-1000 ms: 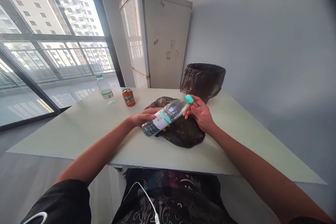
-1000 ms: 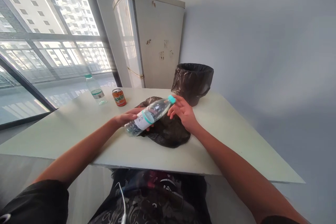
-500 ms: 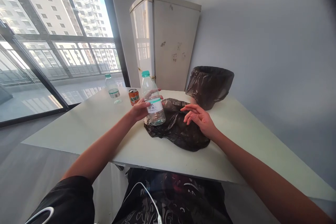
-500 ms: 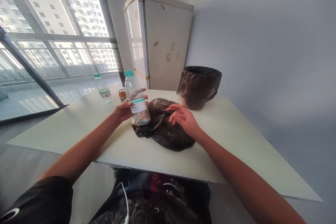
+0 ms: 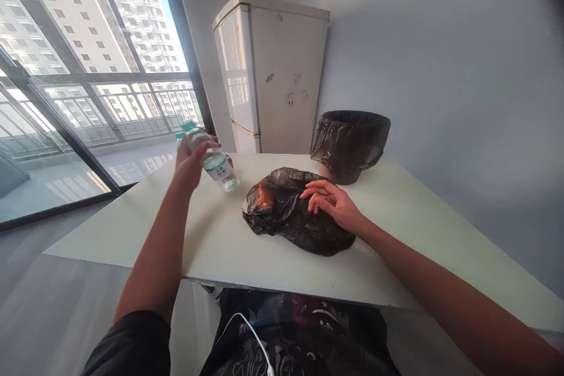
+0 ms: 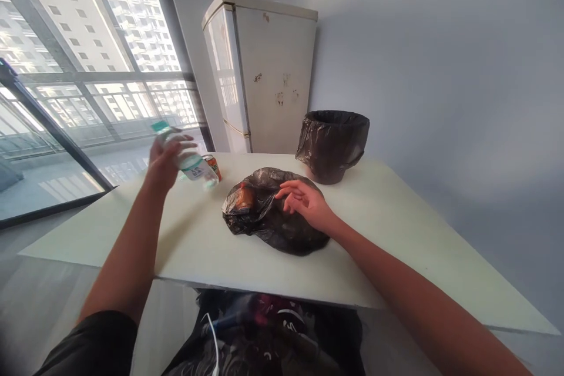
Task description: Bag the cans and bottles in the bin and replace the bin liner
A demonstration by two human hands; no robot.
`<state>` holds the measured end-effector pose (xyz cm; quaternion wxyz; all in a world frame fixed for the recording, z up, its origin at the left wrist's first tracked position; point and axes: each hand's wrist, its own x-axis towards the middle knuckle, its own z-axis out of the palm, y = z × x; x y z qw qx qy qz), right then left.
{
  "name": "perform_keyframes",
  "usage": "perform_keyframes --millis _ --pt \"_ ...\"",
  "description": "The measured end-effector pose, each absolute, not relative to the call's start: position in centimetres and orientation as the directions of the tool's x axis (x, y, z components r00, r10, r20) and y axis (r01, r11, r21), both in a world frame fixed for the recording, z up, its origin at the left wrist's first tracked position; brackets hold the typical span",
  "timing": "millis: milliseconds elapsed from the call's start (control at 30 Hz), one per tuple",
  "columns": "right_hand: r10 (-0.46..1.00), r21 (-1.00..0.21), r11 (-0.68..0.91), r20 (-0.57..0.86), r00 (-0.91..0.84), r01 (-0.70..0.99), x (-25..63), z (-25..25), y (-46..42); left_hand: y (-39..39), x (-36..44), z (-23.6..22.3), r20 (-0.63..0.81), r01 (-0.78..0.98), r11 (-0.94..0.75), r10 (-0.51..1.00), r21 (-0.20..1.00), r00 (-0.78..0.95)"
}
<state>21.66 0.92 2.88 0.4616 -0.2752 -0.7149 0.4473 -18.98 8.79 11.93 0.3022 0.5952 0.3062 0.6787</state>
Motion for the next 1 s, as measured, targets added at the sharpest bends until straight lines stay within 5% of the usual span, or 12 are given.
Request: perform_keyframes --millis 100,267,1000 --pt "0.802 -0.892 0.452 0.413 -0.432 -0.013 21.7 2.6 1.0 9.5 -22.4 12.4 0.643 0.248 -0.601 0.643 0.76 -0.416" --pt "0.79 -0.883 0.469 0.421 -0.446 -0.003 21.7 2.6 0.9 9.8 -25.5 11.5 0.677 0.671 -0.184 0.411 0.718 -0.611" --pt "0.813 -0.873 0.462 0.346 -0.469 0.155 22.2 2.6 0.9 10.5 -28.5 10.1 0.667 0.744 0.084 0.387 0.663 -0.637"
